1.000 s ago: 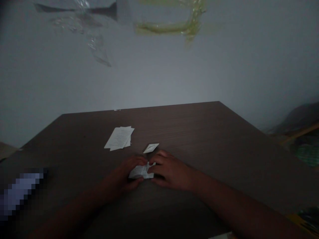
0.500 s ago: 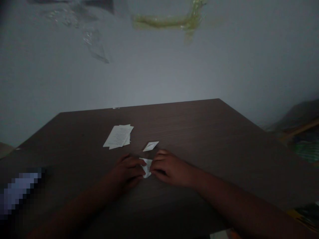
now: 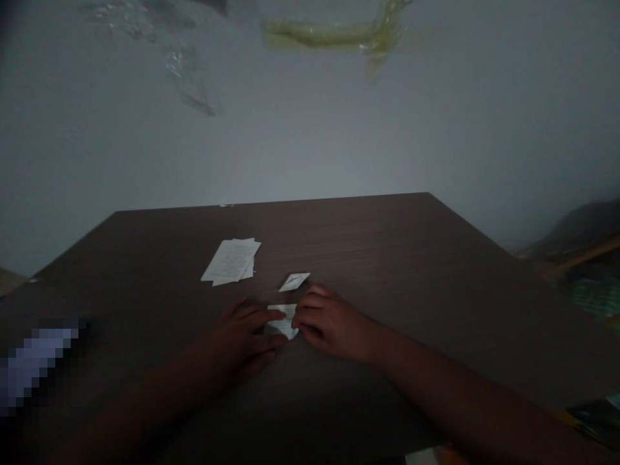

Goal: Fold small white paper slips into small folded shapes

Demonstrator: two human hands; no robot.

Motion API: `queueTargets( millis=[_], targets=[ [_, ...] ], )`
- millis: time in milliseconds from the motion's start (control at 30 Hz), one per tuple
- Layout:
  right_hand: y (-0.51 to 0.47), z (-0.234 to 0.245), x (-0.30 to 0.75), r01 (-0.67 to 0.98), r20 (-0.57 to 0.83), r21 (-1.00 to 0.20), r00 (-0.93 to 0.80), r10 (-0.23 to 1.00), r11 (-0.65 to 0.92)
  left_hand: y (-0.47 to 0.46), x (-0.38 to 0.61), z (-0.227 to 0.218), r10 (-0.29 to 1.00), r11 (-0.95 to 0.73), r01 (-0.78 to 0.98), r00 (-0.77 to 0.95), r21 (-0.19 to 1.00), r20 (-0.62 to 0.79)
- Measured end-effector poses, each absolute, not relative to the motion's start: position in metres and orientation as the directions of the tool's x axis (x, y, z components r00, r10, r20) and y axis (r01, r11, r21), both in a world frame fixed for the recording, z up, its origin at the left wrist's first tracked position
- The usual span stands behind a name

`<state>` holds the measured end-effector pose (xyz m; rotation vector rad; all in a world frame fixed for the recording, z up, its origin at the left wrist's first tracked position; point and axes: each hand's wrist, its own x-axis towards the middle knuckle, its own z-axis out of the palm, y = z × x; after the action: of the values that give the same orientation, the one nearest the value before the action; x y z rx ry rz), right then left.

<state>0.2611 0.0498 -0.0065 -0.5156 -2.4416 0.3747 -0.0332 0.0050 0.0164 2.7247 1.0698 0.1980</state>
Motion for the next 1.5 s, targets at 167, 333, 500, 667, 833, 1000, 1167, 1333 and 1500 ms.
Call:
queueTargets(
  millis=[167,333,500,667,833,1000,1167,1333,1500],
  targets=[
    [0.054,-0.003,0.264,0.263,0.566,-0.277,-0.732,0.378,0.924,0.009,-0.038,0.015,0.678,-0.72,0.642,0.732,0.266,0.069],
    [0.051,-0.001,0.262,0.272,0.581,-0.194,-0.742,0.334,0.942,0.011,-0.037,0.016,0.676,-0.717,0.639,0.734,0.279,0.056],
    [0.048,-0.007,0.257,0.266,0.591,-0.165,-0.744,0.311,0.95,0.012,-0.037,0.017,0.676,-0.708,0.638,0.736,0.305,0.031],
    [0.049,-0.01,0.254,0.262,0.622,-0.158,-0.722,0.302,0.952,0.013,-0.038,0.017,0.678,-0.703,0.648,0.735,0.293,-0.003],
    [0.049,-0.007,0.257,0.254,0.58,-0.178,-0.753,0.31,0.951,0.01,-0.037,0.02,0.693,-0.691,0.654,0.721,0.309,0.024],
    [0.048,-0.007,0.26,0.272,0.495,-0.174,-0.807,0.322,0.947,0.01,-0.036,0.02,0.695,-0.693,0.653,0.718,0.305,0.043],
    [0.049,-0.01,0.261,0.328,0.443,-0.189,-0.812,0.379,0.926,0.01,-0.034,0.023,0.712,-0.664,0.678,0.702,0.314,-0.011],
    [0.05,-0.009,0.26,0.384,0.41,-0.183,-0.807,0.425,0.905,0.009,-0.035,0.025,0.706,-0.674,0.669,0.708,0.313,0.006],
    [0.05,-0.008,0.261,0.435,0.379,-0.144,-0.805,0.455,0.889,0.01,-0.037,0.019,0.706,-0.68,0.664,0.708,0.312,0.031]
  ],
)
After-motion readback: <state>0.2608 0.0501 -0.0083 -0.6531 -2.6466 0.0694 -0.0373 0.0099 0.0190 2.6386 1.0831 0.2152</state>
